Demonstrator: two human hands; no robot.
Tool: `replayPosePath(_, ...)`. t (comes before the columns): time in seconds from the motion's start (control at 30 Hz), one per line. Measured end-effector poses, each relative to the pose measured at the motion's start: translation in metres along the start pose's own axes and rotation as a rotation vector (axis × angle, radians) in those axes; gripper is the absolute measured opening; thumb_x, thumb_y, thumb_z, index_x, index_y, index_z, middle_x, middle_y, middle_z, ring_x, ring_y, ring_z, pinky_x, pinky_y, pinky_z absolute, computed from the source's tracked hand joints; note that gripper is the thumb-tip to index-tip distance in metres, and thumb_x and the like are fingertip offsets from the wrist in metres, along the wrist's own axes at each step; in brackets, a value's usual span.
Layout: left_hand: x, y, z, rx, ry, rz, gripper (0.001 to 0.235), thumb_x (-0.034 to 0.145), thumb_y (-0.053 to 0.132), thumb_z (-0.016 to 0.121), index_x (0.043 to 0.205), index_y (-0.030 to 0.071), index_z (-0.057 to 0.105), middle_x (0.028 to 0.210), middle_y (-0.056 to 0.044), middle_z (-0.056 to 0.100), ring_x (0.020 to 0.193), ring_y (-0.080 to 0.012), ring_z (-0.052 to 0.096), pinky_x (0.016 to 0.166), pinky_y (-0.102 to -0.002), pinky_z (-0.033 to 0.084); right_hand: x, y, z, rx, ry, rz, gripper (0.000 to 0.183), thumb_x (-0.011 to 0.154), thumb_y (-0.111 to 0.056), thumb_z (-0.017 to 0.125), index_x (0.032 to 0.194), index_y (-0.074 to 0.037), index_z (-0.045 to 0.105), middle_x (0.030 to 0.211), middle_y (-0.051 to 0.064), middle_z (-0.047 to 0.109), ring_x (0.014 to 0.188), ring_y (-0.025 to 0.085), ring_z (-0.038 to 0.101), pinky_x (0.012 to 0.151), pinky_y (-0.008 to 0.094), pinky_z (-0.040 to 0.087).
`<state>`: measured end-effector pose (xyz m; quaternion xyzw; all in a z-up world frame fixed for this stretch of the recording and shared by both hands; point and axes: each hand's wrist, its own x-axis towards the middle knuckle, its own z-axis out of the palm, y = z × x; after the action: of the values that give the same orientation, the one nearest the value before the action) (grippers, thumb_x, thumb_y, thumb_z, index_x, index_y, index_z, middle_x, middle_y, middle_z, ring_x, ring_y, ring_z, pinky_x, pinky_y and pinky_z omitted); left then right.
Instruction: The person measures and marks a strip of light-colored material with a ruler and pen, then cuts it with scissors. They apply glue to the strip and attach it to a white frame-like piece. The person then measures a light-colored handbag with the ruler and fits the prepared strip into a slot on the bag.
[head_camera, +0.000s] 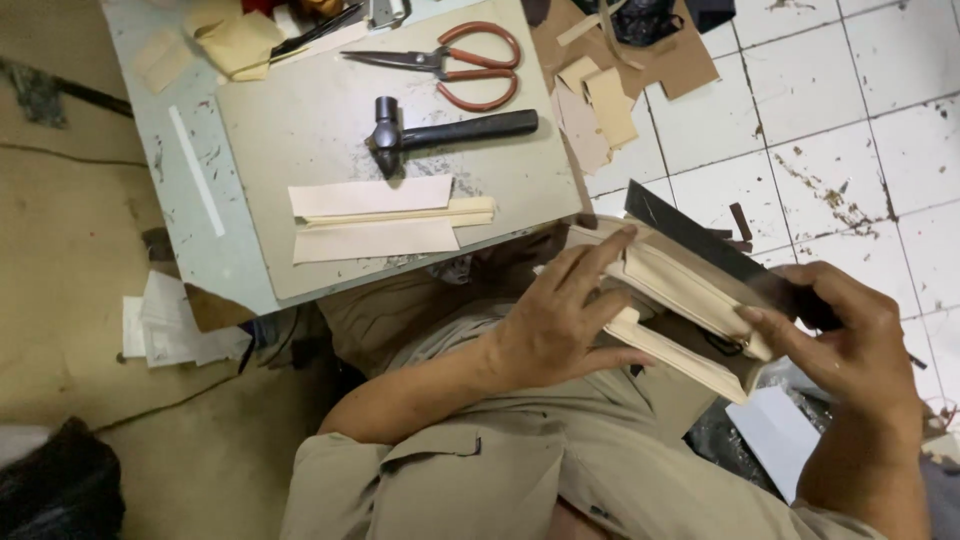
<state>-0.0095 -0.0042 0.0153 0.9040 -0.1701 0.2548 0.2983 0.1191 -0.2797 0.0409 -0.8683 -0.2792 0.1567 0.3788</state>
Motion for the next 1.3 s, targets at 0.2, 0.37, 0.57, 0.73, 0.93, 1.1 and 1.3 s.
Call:
replayPosePath(0.2, -0.020, 0.016, 0.009, 0.082, 0.039, 0.115, 0.064, 0.091, 0.064, 0.064, 0.077, 0.002, 0.054, 0.131, -0.039, 0.058, 0.123, -0.0419, 0.058, 0.098, -0.044, 0.048, 0.002, -0.009, -0.003, 0.091, -0.031, 0.029, 0.032, 0.088, 0.002, 0.076, 0.117, 0.008, 0.063, 0.098, 0.015, 0.070, 0.082, 0.017, 0.063, 0.078, 0.026, 0.053)
replayPosePath(0.37, -0.041, 0.030, -0.022, 0.126, 0.068, 0.107, 0.024, 0.097, -0.013, 0.050, 0.077, 0.000, 0.051, 0.125, -0.044, 0.058, 0.111, -0.0414, 0.062, 0.086, -0.040, 0.051, 0.046, 0.005, 0.008, 0.031, 0.027, -0.101, 0.027, 0.101, 0.003, 0.079, 0.117, 0.009, 0.058, 0.111, 0.016, 0.065, 0.096, 0.016, 0.054, 0.091, 0.027, 0.048)
replayPosePath(0.57, -0.070, 0.039, -0.066, 0.114, 0.186, -0.111, 0.057, 0.100, 0.054, 0.054, 0.084, -0.001, 0.050, 0.131, -0.035, 0.053, 0.107, -0.0429, 0.059, 0.098, -0.050, 0.055, 0.145, -0.022, 0.057, -0.146, -0.056, -0.410, 0.023, 0.105, -0.003, 0.083, 0.122, 0.004, 0.070, 0.102, 0.012, 0.067, 0.086, 0.017, 0.058, 0.082, 0.030, 0.049)
replayPosePath(0.73, -0.090, 0.039, -0.070, 0.146, 0.157, -0.171, 0.059, 0.103, 0.052, 0.050, 0.087, -0.005, 0.054, 0.135, -0.037, 0.052, 0.105, -0.0422, 0.056, 0.097, -0.049, 0.052, 0.241, -0.034, 0.126, -0.343, -0.108, -0.684, 0.036, 0.102, -0.021, 0.085, 0.127, 0.003, 0.075, 0.105, 0.016, 0.068, 0.088, 0.029, 0.062, 0.076, 0.038, 0.047)
replayPosePath(0.93, -0.109, 0.039, -0.079, 0.082, 0.178, -0.238, 0.055, 0.099, 0.051, 0.060, 0.093, -0.003, 0.060, 0.140, -0.032, 0.050, 0.117, -0.0449, 0.056, 0.103, -0.052, 0.051, 0.306, -0.054, 0.202, -0.356, -0.134, -0.695, 0.035, 0.102, -0.027, 0.078, 0.126, -0.001, 0.073, 0.104, 0.015, 0.065, 0.089, 0.033, 0.060, 0.073, 0.044, 0.046)
replayPosePath(1.1, -0.112, 0.028, -0.094, -0.003, 0.200, -0.218, 0.053, 0.094, 0.049, 0.069, 0.103, -0.002, 0.061, 0.140, -0.034, 0.050, 0.121, -0.0457, 0.057, 0.105, -0.051, 0.049, 0.330, -0.048, 0.238, -0.390, -0.072, -0.750, 0.040, 0.098, -0.031, 0.078, 0.124, -0.001, 0.074, 0.109, 0.020, 0.068, 0.102, 0.041, 0.062, 0.081, 0.051, 0.049)
replayPosePath(1.3, -0.114, 0.014, -0.099, -0.055, 0.228, -0.219, 0.050, 0.092, 0.049, 0.071, 0.106, 0.001, 0.063, 0.141, -0.033, 0.051, 0.119, -0.0429, 0.058, 0.104, -0.048, 0.051, 0.325, -0.052, 0.241, -0.492, -0.049, -0.761, 0.041, 0.099, -0.037, 0.079, 0.125, -0.005, 0.074, 0.105, 0.022, 0.065, 0.103, 0.042, 0.058, 0.090, 0.049, 0.046)
